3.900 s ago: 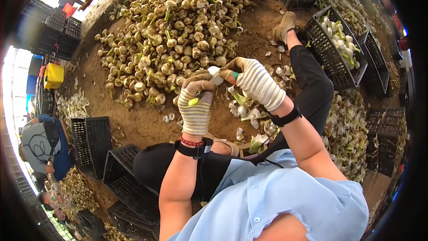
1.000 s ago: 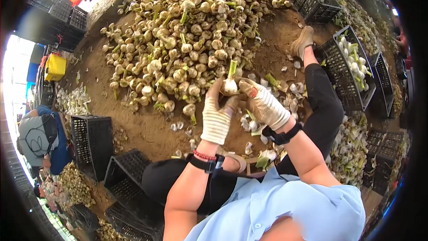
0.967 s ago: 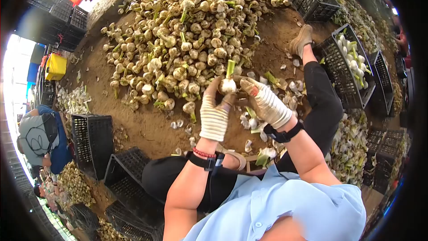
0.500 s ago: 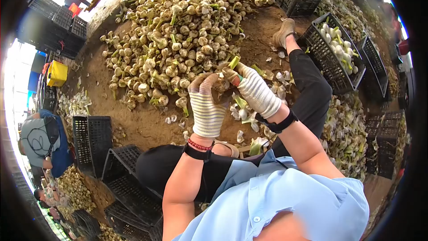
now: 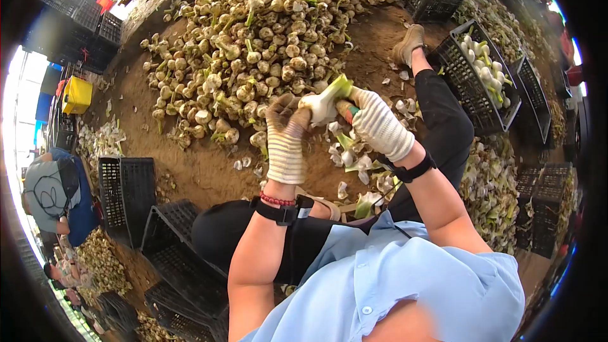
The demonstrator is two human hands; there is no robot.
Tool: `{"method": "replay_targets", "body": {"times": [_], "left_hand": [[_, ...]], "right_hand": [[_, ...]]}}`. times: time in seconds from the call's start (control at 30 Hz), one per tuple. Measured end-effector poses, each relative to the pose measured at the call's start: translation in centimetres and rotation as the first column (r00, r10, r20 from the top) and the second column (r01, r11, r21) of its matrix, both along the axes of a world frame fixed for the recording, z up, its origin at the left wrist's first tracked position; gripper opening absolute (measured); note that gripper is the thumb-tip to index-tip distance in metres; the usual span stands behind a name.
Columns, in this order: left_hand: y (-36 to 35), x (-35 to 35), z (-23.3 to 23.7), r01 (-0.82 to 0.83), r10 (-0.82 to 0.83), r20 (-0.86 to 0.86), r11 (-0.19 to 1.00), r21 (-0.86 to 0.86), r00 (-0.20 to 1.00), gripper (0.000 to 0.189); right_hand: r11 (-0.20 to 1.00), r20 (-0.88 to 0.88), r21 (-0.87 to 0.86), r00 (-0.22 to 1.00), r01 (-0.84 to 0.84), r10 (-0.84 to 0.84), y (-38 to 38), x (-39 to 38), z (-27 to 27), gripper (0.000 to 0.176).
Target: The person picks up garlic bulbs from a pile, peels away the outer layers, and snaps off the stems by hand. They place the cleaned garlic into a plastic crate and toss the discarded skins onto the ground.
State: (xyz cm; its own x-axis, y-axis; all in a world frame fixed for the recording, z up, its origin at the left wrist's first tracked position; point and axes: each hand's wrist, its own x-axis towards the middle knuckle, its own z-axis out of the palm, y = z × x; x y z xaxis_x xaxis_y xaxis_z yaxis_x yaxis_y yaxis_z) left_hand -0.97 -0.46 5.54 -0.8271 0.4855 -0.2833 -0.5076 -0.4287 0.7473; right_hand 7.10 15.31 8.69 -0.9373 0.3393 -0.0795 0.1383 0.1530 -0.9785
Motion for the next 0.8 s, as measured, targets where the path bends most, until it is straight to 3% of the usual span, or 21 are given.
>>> {"method": "replay_targets", "body": {"times": [0.03,0.13,0.17,0.2,0.23,0.27,0.33,0.37,0.4,0.47,0.5,0.6,0.67,0.73,0.77,0.8], "left_hand": [[-0.1,-0.2,-0.1,-0.015,0.019,0.065,0.999,-0.053,0.998,0.04],[0.9,-0.7,-2.1,-0.071,0.075,0.017,0.985,-0.154,0.997,0.04],[1.4,-2.3,-7.8,-0.08,0.077,-0.097,0.997,-0.019,0.992,0.031],[0.5,-4.6,-10.8,0.007,-0.05,0.133,0.951,0.309,0.99,0.023],[1.1,-3.6,-9.4,-0.037,0.017,-0.279,0.997,-0.065,0.96,0.023],[1.7,-2.4,-6.8,-0.226,-0.075,-0.644,0.901,-0.371,0.761,0.023],[1.0,-1.4,-2.6,-0.186,-0.234,-0.534,0.764,-0.618,0.812,0.021],[1.2,0.0,-0.4,-0.091,-0.203,-0.541,0.879,-0.467,0.816,0.016],[1.4,1.1,0.1,0.074,-0.186,-0.364,0.951,-0.299,0.913,0.019],[1.6,1.2,-0.5,0.101,-0.167,-0.28,0.966,-0.236,0.945,0.024],[1.2,0.7,-0.8,0.049,-0.103,-0.205,0.966,-0.254,0.973,0.025],[0.1,-0.4,-3.0,-0.047,0.031,-0.077,0.977,-0.209,0.997,0.024],[-0.5,-1.0,-4.5,-0.149,0.151,0.017,0.987,-0.066,0.988,0.014],[-1.5,-1.2,-2.9,-0.145,0.147,0.019,0.986,-0.086,0.989,0.01],[-1.7,-1.3,-3.1,-0.132,0.128,-0.039,0.984,-0.12,0.991,0.01],[-1.9,-1.4,-3.2,-0.114,0.1,-0.095,0.981,-0.156,0.99,0.01]], "right_hand": [[0.999,0.035,0.026,0.999,-0.028,0.027,-0.1,0.3,0.2,0.019],[0.991,0.143,-0.015,0.981,-0.13,0.131,-0.3,1.5,1.4,0.022],[0.982,0.017,-0.068,0.984,-0.176,0.177,-0.6,1.9,0.3,0.022],[0.968,-0.112,-0.112,0.971,-0.223,0.211,-0.8,2.2,-0.3,0.023],[0.956,0.07,-0.257,0.984,-0.143,0.166,-0.6,2.2,0.7,0.022],[0.958,0.066,-0.254,0.986,-0.135,0.156,-0.6,2.3,0.5,0.022],[0.943,0.043,-0.322,0.997,0.08,-0.069,-0.3,2.5,-0.5,0.023],[0.997,0.0,-0.043,0.998,0.063,-0.063,-0.1,2.6,-0.5,0.022],[0.98,-0.031,0.182,0.996,0.084,-0.079,-0.2,2.7,-1.8,0.022],[0.999,-0.058,-0.018,0.998,0.03,-0.031,-1.6,2.6,-2.8,0.025],[0.999,0.029,-0.037,1.0,0.004,-0.003,-1.8,3.0,-1.6,0.024],[0.997,-0.002,-0.064,0.999,-0.049,0.049,-0.2,3.7,-1.0,0.024],[0.934,0.165,-0.342,0.985,0.1,-0.045,1.3,4.9,-1.8,0.03],[0.901,0.096,-0.407,0.988,0.152,-0.124,3.7,5.9,-4.7,0.035],[0.899,0.098,-0.408,0.987,0.155,-0.126,4.5,5.7,-5.6,0.035],[0.996,0.229,-0.039,0.97,0.086,-0.075,5.3,5.5,-6.4,0.037]]}}
